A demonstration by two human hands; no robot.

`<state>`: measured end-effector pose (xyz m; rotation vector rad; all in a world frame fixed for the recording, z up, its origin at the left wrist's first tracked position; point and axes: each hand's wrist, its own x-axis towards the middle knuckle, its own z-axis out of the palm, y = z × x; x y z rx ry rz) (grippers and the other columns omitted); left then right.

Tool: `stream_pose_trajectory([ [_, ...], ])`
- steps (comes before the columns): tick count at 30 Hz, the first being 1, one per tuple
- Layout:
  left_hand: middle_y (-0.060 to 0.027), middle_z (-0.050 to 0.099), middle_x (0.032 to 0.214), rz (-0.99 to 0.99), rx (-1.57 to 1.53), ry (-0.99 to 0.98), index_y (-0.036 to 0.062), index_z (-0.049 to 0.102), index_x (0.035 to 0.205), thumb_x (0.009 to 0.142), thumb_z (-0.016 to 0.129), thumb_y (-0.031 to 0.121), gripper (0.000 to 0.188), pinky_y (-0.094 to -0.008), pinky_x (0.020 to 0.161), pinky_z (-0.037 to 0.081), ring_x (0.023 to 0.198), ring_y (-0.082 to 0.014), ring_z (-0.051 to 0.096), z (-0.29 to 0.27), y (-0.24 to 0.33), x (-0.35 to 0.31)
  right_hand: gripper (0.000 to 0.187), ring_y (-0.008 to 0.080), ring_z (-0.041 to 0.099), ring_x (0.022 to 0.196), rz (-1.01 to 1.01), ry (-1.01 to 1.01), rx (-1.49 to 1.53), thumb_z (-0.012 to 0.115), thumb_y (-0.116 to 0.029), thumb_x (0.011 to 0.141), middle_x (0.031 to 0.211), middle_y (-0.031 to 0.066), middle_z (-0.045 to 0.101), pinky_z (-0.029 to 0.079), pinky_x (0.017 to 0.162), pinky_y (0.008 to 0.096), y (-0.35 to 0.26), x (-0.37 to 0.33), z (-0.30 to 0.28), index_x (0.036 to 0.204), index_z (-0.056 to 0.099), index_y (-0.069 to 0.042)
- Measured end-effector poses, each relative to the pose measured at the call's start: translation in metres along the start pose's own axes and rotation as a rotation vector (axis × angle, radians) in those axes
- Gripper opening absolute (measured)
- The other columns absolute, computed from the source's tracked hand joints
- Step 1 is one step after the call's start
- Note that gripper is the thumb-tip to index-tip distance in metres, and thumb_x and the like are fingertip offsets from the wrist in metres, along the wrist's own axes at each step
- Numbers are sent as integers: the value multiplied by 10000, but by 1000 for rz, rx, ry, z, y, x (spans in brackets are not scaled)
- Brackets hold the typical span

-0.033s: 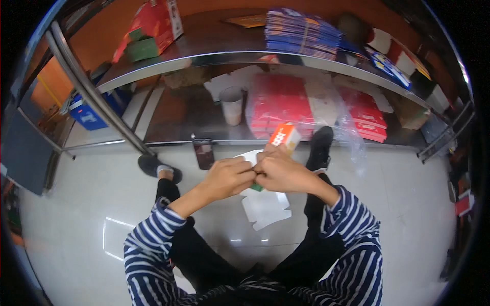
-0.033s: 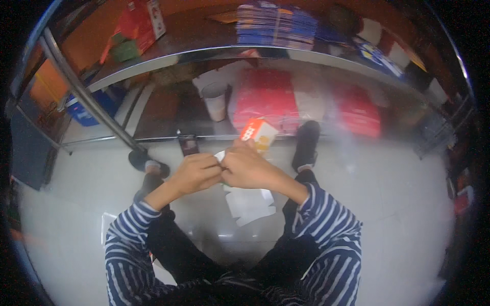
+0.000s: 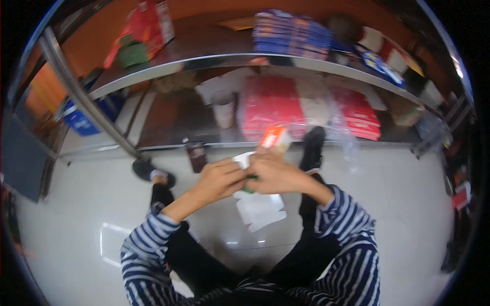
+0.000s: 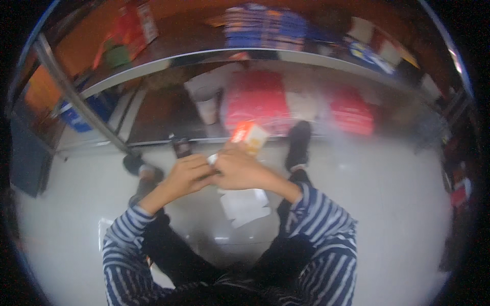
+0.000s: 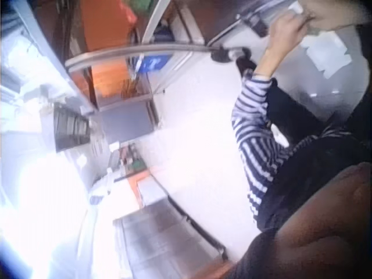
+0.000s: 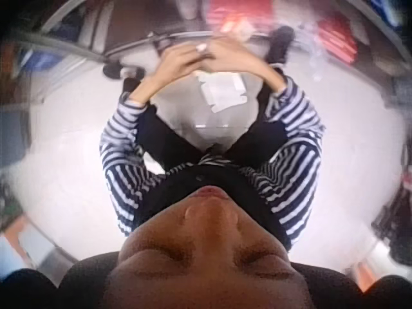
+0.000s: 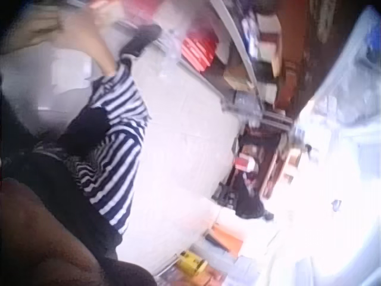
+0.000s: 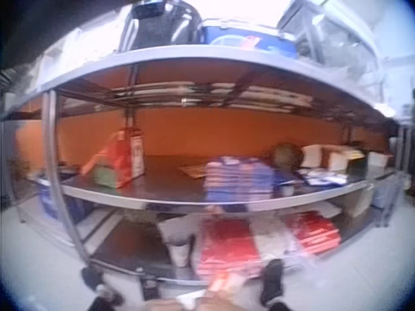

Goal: The person sits on the floor and assembles small, colorful cardboard boxes by folding the flat pieces and tucking the flaps into slots. They handle multiple boxes, stacking the finished ones on the floor.

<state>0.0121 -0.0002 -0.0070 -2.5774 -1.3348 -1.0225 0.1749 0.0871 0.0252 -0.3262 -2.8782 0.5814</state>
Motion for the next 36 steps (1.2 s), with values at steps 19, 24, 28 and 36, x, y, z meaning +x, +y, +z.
stream_pose_trajectory([
  [19,11,520,836,-619,-710,327,13,539,957,856,600,176,202,-206,670,369,756,-64,473,-19,-74,-24,171,200,562,736,169,176,376,656,-96,677,752,74,605,412,701,335,57,4,3,826,611,-26],
  [24,-12,539,855,-639,-662,233,-1,544,978,861,579,124,175,-193,692,384,751,-66,497,-9,-67,-24,209,130,542,697,175,269,926,678,-117,713,708,65,577,421,616,275,53,12,20,867,609,5],
  [28,-73,580,950,-550,-578,342,-31,527,1074,856,563,87,250,-240,797,414,878,-128,549,-4,-27,-4,199,119,529,693,77,367,762,674,-135,743,705,57,579,421,624,279,47,27,32,861,622,16],
  [36,-84,613,974,-676,-567,519,-22,585,1019,816,629,98,239,-253,799,447,902,-135,566,4,-20,13,457,169,582,947,177,310,921,675,-53,744,981,90,617,479,816,293,56,11,17,1167,502,-48],
])
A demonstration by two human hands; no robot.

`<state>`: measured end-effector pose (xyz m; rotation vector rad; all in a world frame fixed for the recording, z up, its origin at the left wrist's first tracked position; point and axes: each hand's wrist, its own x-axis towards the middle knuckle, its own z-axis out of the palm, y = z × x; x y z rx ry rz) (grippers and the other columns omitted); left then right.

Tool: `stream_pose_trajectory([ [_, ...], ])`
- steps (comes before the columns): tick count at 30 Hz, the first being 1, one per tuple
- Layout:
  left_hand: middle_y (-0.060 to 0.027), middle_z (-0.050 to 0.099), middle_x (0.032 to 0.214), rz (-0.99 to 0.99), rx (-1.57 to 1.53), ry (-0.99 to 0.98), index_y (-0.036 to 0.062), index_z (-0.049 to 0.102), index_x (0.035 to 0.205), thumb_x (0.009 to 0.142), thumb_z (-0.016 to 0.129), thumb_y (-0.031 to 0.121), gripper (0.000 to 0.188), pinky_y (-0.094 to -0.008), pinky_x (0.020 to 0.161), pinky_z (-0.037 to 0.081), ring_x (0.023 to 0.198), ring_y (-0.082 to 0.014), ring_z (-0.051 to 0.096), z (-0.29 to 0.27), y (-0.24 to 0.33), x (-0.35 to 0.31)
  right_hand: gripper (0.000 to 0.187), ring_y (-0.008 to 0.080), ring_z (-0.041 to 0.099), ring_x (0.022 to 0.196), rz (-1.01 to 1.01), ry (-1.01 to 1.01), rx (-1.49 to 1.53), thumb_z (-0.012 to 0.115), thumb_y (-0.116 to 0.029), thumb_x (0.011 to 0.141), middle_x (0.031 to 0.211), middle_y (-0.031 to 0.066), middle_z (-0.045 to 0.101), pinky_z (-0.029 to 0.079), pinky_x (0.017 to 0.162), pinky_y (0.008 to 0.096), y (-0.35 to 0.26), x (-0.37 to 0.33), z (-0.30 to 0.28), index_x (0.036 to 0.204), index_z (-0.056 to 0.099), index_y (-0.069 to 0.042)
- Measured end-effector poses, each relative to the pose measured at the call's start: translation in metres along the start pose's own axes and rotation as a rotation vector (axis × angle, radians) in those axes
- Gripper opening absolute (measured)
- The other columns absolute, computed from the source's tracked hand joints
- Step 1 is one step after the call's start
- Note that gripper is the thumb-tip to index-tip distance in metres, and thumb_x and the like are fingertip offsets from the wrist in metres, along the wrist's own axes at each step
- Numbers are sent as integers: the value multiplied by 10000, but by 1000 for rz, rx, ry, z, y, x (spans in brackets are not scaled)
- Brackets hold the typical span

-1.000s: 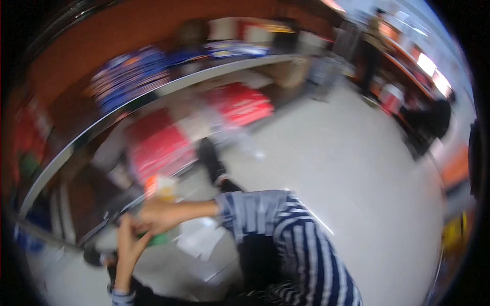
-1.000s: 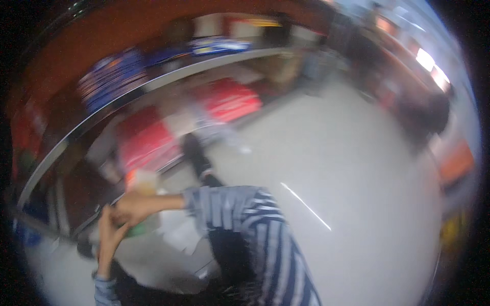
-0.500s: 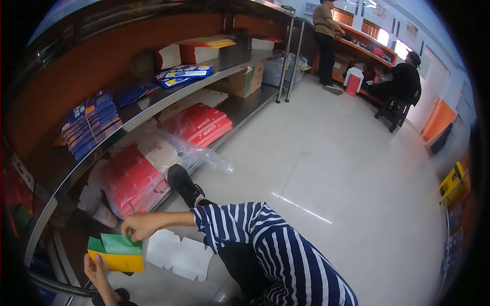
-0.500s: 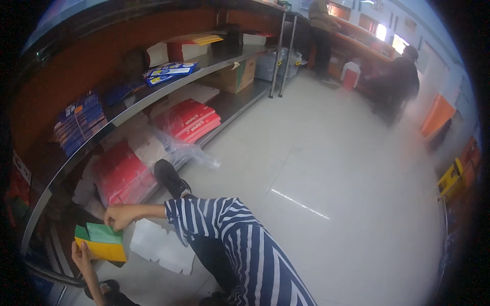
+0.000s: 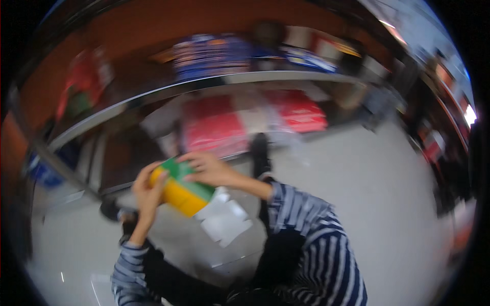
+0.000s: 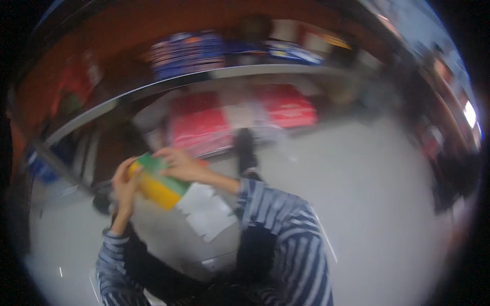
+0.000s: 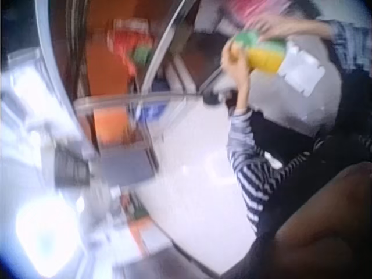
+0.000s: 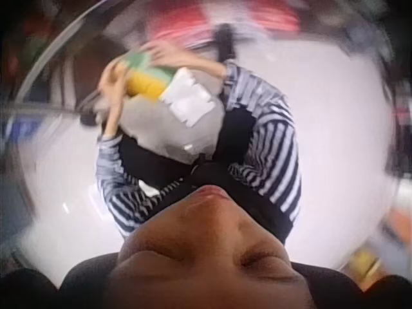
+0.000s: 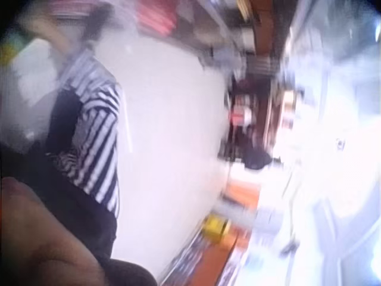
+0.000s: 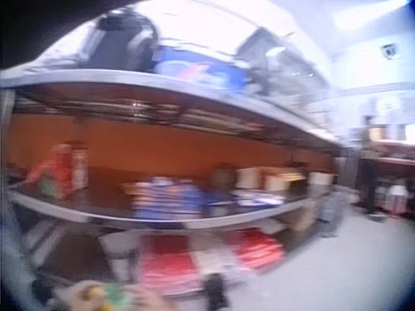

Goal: The person sits on the floor and assembles small, colorful cardboard boxes by folding the flat pieces and tucking the flaps into slots. They handle multiple boxes, stacking the finished ones on the floor.

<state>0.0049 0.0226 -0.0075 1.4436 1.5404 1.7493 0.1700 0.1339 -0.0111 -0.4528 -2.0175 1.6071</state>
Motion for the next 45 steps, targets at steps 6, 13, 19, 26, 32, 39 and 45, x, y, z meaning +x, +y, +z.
stream_pose_trajectory([
  [6,-55,645,816,3,77,101,-9,610,954,788,646,103,203,-216,685,462,754,-79,582,-11,17,-15,165,103,592,758,-79,169,-68,674,-68,766,865,65,642,465,687,226,-27,-11,27,907,634,8],
  [13,-42,652,792,94,228,-58,53,645,896,738,661,150,186,-280,716,363,722,-104,586,-11,16,-14,195,172,593,699,-676,251,-575,647,80,685,816,87,588,479,608,250,-32,-12,35,861,665,-1],
  [19,-11,622,736,183,357,-107,100,681,868,692,691,184,196,-289,680,248,663,-108,508,-16,31,-14,212,192,581,657,-845,279,-671,651,88,646,765,84,595,451,546,271,-33,-14,34,838,646,-3],
  [26,-5,609,720,247,370,-116,109,687,871,691,697,185,196,-307,702,227,694,-104,497,-17,34,-17,202,207,573,659,-893,274,-691,650,59,629,765,68,605,436,558,296,-33,-15,31,815,636,-19],
  [32,0,602,745,296,365,-211,110,670,925,710,679,158,220,-309,697,227,713,-113,503,-16,31,-16,192,189,583,684,-855,254,-659,651,59,636,773,59,612,448,565,279,-29,-17,29,810,648,-20],
  [39,15,578,746,286,270,-331,119,659,933,731,648,132,203,-310,716,221,735,-100,508,-25,22,-13,154,151,586,721,-325,340,-244,718,-36,663,798,53,634,455,639,262,-44,-18,41,809,666,-30],
  [45,-3,588,901,398,461,-440,89,606,1058,676,728,241,429,-337,793,242,919,-148,476,-34,10,-8,132,84,563,679,98,14,-63,754,-84,671,779,30,639,450,641,251,-28,-10,19,743,652,-41],
])
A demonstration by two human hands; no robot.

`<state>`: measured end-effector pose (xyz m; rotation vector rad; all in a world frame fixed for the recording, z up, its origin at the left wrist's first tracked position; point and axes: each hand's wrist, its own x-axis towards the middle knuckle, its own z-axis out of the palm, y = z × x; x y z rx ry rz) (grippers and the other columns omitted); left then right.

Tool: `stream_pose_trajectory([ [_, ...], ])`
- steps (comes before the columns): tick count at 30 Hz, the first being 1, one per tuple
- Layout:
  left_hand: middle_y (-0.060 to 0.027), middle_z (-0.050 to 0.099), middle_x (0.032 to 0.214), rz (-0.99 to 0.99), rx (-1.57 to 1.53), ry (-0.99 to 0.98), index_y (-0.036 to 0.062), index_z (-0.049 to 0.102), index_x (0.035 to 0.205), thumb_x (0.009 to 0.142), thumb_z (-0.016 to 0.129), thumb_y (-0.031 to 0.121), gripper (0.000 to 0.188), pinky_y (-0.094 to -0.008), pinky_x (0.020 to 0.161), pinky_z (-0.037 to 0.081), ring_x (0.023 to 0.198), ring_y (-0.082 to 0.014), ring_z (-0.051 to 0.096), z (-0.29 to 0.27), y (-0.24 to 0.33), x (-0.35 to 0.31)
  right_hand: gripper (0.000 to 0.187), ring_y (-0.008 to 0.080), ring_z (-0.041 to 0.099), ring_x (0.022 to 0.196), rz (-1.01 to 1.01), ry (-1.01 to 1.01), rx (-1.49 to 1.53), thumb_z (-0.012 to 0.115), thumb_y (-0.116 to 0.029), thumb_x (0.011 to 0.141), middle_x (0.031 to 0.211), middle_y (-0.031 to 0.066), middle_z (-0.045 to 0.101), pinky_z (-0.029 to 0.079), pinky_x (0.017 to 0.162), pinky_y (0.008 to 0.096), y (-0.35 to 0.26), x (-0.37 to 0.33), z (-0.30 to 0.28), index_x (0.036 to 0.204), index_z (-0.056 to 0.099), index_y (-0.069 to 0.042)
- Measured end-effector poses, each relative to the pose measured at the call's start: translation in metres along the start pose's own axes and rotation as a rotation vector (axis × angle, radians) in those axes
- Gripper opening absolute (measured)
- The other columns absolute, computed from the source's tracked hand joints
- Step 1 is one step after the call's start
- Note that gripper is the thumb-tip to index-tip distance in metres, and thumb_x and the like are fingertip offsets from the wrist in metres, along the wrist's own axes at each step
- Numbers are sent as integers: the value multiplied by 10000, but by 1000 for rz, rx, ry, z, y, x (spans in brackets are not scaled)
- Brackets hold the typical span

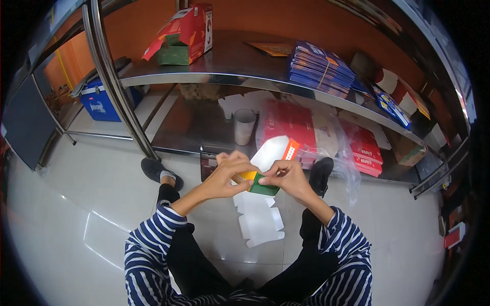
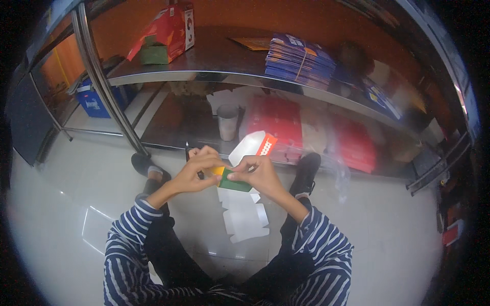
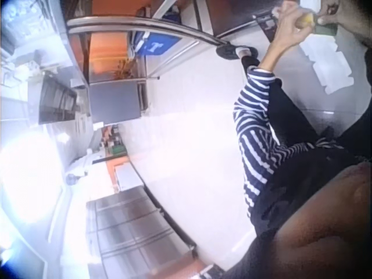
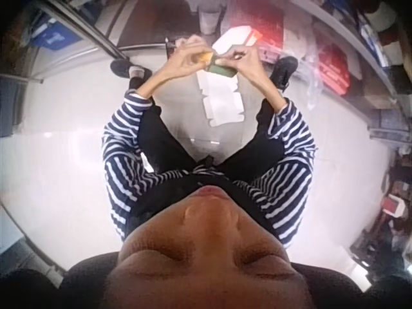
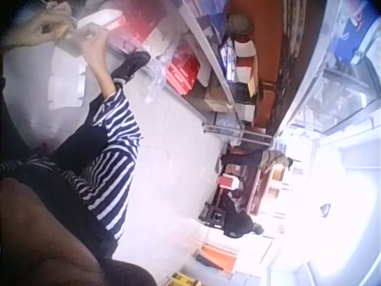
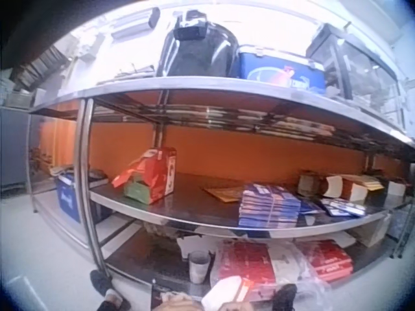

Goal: The person sits on the floor and assembles small, colorful cardboard boxes by folding the flat pieces and tucking the flaps into slots. They handle multiple boxes, stacking the finished ones on the floor.

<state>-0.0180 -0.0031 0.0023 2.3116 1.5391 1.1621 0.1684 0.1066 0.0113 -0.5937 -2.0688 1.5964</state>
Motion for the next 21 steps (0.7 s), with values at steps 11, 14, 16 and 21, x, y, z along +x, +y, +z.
stream_pose_trajectory([
  [11,-43,491,1227,-452,-872,233,91,382,1303,710,746,193,703,-375,1000,297,1145,-206,432,-6,-38,0,175,128,550,900,-94,-104,784,634,-12,780,946,28,603,402,807,276,8,5,-21,832,496,-107],
  [14,-57,502,1203,-379,-967,235,61,422,1273,738,722,141,619,-304,949,363,1076,-203,484,-6,-27,3,189,142,537,947,-72,-34,643,624,-44,781,1003,46,590,394,829,274,-1,4,-27,936,531,-101],
  [16,-72,520,1152,-326,-927,229,33,443,1250,721,735,151,615,-286,906,393,1017,-201,512,-3,-18,4,235,129,526,959,-151,73,453,625,-77,781,1010,53,585,395,834,272,-1,6,-29,999,538,-86],
  [21,-93,519,974,-185,-315,77,-13,500,1177,684,749,169,581,-293,820,421,937,-205,530,8,-4,5,261,105,534,900,-213,77,-138,625,-143,811,965,45,595,404,819,255,0,3,-5,1040,551,-39],
])
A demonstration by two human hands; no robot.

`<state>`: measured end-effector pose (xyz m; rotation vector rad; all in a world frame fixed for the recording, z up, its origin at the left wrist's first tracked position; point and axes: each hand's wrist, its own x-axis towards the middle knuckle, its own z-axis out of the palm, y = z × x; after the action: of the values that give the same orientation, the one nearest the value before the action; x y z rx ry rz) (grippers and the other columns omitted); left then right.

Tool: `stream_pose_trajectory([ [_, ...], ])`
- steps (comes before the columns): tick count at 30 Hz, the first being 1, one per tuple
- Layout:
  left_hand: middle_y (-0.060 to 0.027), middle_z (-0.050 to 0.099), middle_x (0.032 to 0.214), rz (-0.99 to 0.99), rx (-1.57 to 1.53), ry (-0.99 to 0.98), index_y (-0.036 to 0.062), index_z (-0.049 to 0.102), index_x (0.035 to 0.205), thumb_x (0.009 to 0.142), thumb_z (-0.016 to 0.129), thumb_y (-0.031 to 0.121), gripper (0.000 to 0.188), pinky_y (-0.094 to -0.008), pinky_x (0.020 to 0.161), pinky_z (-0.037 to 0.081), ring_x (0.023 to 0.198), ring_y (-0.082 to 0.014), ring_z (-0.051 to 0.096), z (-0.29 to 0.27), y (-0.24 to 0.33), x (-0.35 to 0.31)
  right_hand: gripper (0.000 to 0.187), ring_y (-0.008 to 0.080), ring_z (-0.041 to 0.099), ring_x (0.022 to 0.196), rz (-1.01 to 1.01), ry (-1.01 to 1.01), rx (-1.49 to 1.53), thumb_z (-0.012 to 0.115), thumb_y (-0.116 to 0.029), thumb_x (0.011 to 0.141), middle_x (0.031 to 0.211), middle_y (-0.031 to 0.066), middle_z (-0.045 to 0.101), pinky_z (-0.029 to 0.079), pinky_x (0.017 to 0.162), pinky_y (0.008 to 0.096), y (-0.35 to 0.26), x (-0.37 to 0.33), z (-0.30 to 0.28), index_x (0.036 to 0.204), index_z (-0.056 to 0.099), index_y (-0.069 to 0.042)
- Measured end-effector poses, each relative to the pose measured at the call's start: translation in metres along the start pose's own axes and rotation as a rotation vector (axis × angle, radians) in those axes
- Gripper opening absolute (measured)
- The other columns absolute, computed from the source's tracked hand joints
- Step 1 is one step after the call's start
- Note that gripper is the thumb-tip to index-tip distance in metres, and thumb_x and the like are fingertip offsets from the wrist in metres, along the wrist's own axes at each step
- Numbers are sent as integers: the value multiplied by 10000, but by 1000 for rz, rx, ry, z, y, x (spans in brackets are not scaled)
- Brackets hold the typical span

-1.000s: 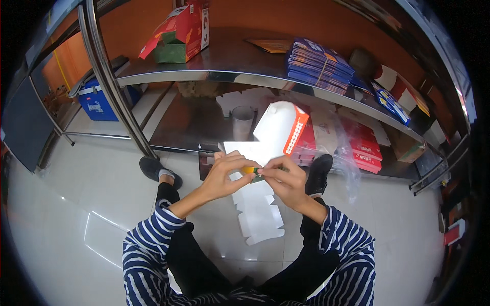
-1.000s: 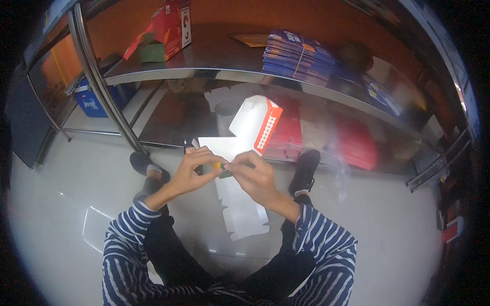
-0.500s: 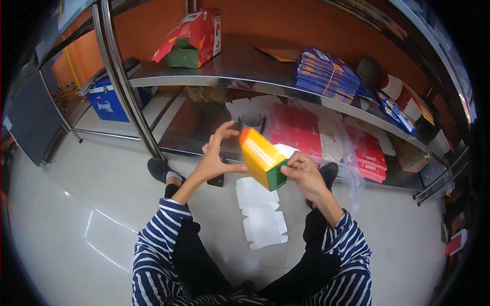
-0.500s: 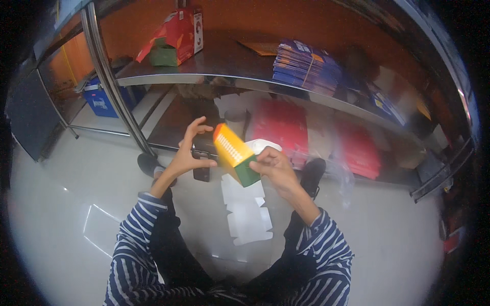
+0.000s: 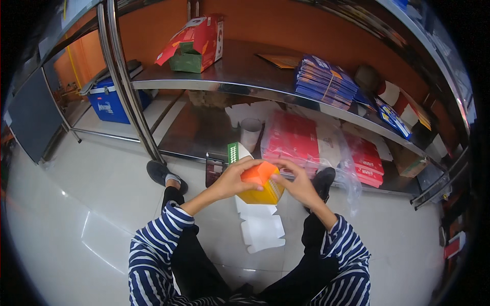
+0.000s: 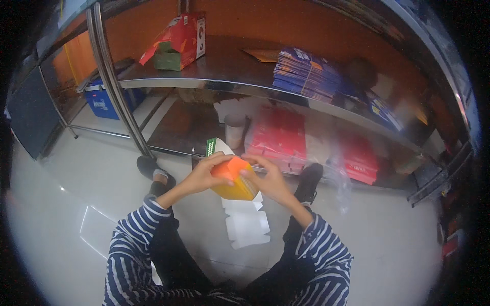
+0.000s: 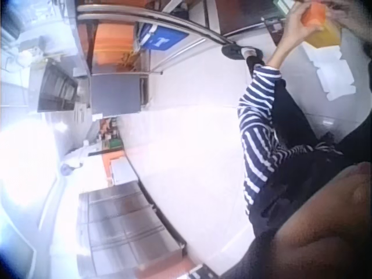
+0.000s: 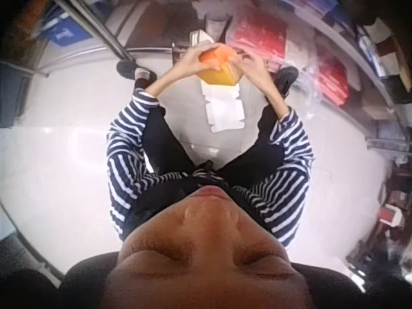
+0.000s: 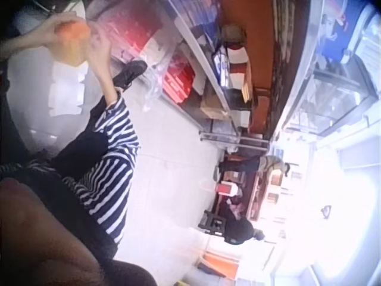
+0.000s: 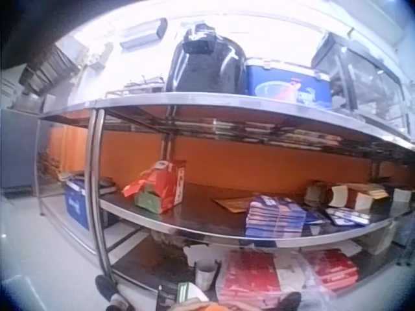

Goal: The person sits on the floor and assembles small, colorful cardboard boxes by folding the flat pieces and tucking the flaps into slots. They handle multiple boxes, stacking the finished ones on the floor.

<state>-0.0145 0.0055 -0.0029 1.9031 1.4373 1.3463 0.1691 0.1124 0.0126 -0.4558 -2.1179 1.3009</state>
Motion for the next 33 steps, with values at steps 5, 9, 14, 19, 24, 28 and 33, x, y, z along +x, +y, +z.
stream_pose_trajectory([
  [5,-111,577,944,-96,-17,143,-16,565,1090,720,710,176,441,-286,774,442,864,-211,575,11,4,5,194,88,556,779,108,153,413,620,-157,834,862,41,604,433,698,222,16,4,10,962,568,-20],
  [9,-117,610,871,-107,-85,281,-16,615,972,731,675,144,296,-282,722,458,793,-212,602,18,-8,5,150,78,550,749,138,304,493,607,-131,840,827,34,597,430,661,213,16,5,22,924,563,-16],
  [14,-95,607,797,31,66,364,-6,635,868,706,674,114,205,-273,665,464,738,-190,598,12,5,4,92,82,548,768,178,357,471,595,-56,821,837,32,591,420,706,205,5,4,30,901,575,-15],
  [19,-87,582,746,140,129,293,0,632,818,660,692,86,190,-266,601,449,677,-183,573,14,18,3,89,78,552,723,193,304,387,612,-72,812,799,31,601,424,660,201,14,7,21,874,597,-11],
  [24,-84,580,744,263,214,348,1,629,796,678,661,13,123,-285,584,449,673,-202,567,9,9,0,180,89,577,728,79,71,207,631,-103,803,805,49,633,448,654,221,2,5,19,954,625,-4],
  [28,-57,597,757,422,322,315,25,637,791,671,676,15,127,-283,586,448,674,-197,571,5,9,0,209,103,585,766,21,49,73,645,-105,790,827,64,646,454,676,238,3,-1,16,974,641,-5],
  [33,-23,611,768,549,453,294,60,645,795,650,697,28,157,-278,576,438,668,-179,574,4,13,-1,172,143,595,768,-163,48,-153,632,-76,782,850,95,652,460,680,262,-16,-3,14,940,662,-17],
])
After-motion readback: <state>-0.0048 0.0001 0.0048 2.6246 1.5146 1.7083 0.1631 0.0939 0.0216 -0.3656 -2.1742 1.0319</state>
